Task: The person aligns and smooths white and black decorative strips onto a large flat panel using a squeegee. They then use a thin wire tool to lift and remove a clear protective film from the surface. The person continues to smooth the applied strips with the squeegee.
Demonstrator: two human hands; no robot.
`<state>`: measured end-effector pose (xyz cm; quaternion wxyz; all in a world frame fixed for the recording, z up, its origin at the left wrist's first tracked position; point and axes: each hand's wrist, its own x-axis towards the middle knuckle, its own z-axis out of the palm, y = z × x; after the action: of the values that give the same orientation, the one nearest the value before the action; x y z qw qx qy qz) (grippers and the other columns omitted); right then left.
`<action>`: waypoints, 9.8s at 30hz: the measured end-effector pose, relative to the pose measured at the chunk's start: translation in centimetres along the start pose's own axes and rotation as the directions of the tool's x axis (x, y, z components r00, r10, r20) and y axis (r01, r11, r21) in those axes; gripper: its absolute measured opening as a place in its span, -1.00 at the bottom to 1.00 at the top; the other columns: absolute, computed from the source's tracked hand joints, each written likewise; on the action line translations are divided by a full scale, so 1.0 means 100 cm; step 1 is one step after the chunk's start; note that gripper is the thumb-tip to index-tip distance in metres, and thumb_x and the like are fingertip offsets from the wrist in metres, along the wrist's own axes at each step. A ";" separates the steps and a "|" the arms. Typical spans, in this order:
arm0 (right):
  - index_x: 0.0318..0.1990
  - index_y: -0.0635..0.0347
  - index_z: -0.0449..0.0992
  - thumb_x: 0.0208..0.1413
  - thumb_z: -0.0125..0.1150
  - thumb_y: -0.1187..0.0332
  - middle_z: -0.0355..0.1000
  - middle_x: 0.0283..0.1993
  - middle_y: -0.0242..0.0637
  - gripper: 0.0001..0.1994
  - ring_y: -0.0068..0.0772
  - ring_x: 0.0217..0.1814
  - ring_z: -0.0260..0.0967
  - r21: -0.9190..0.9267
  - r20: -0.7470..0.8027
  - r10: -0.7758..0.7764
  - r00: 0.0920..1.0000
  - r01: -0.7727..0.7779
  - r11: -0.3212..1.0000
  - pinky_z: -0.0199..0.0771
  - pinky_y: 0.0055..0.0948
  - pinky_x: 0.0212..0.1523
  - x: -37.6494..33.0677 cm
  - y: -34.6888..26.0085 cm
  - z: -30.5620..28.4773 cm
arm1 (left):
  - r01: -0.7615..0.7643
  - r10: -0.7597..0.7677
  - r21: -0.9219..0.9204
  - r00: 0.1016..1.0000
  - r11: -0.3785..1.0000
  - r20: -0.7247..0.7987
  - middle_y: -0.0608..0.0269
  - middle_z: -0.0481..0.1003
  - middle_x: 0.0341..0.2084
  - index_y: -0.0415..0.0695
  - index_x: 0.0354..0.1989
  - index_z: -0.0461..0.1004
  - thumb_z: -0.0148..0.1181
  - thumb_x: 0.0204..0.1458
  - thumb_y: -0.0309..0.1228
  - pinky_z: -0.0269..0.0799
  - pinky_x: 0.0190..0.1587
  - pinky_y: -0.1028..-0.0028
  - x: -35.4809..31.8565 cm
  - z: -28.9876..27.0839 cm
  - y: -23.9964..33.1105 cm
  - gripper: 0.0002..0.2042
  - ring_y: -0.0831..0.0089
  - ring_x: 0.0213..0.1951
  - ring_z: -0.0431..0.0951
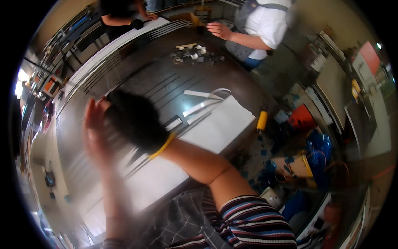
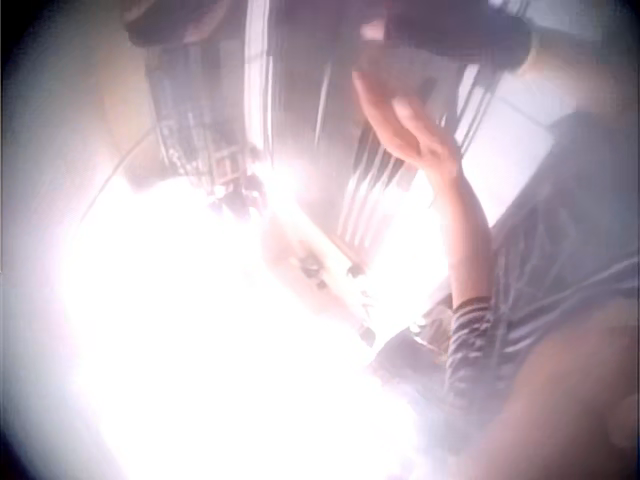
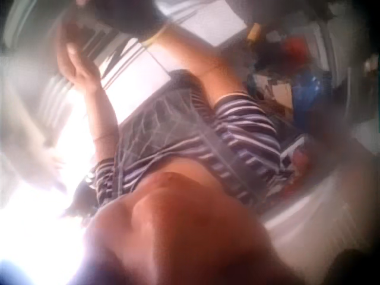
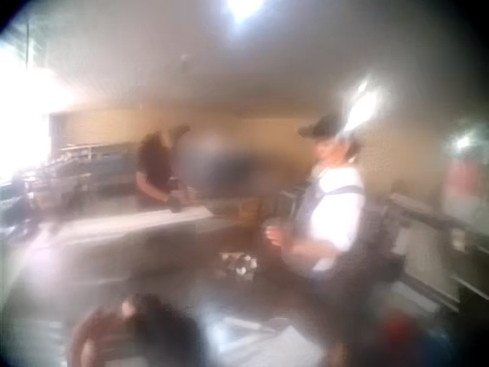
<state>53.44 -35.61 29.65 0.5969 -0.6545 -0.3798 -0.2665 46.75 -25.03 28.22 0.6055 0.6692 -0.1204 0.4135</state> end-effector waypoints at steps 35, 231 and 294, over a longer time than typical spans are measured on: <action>-0.19 0.31 0.48 0.22 0.00 0.46 0.48 -0.22 -0.22 -0.85 -0.41 -0.14 0.46 -0.060 0.008 0.404 0.915 -0.403 0.913 0.41 -0.50 -0.08 -0.245 -0.159 -0.097 | -0.350 -0.374 0.491 0.352 0.798 0.858 0.15 0.51 -0.13 -0.13 -0.04 0.46 0.09 -0.04 -0.39 0.41 0.04 0.26 -0.284 -0.163 0.038 -0.66 0.22 -0.03 0.48; -0.33 0.18 0.37 0.32 -0.10 0.24 0.37 -0.43 -0.32 -0.76 -0.46 -0.39 0.32 0.469 0.025 0.756 0.654 -0.676 0.568 0.32 -0.52 -0.32 -0.217 -0.128 -0.154 | 0.701 -0.293 -0.468 0.676 0.538 0.676 0.41 0.31 -0.45 -0.07 0.15 0.17 0.22 0.01 -0.66 0.20 -0.27 0.67 -0.258 0.001 0.081 -0.47 0.68 -0.39 0.28; 0.09 0.14 0.39 0.27 -0.04 0.32 0.40 0.06 -0.25 -0.71 -0.49 0.02 0.37 0.572 0.132 0.292 0.947 0.168 -0.803 0.33 -0.51 -0.01 -0.133 -0.192 -0.328 | 0.809 -0.337 -0.322 0.518 0.493 0.787 0.30 0.44 -0.40 -0.23 -0.40 0.45 0.24 -0.02 -0.65 0.33 -0.15 0.50 -0.269 -0.042 0.071 -0.91 0.51 -0.27 0.43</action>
<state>33.70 -70.32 34.86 0.8652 0.3651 -0.2181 0.2655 23.41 -32.05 14.18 0.8267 0.5010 -0.2038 -0.1546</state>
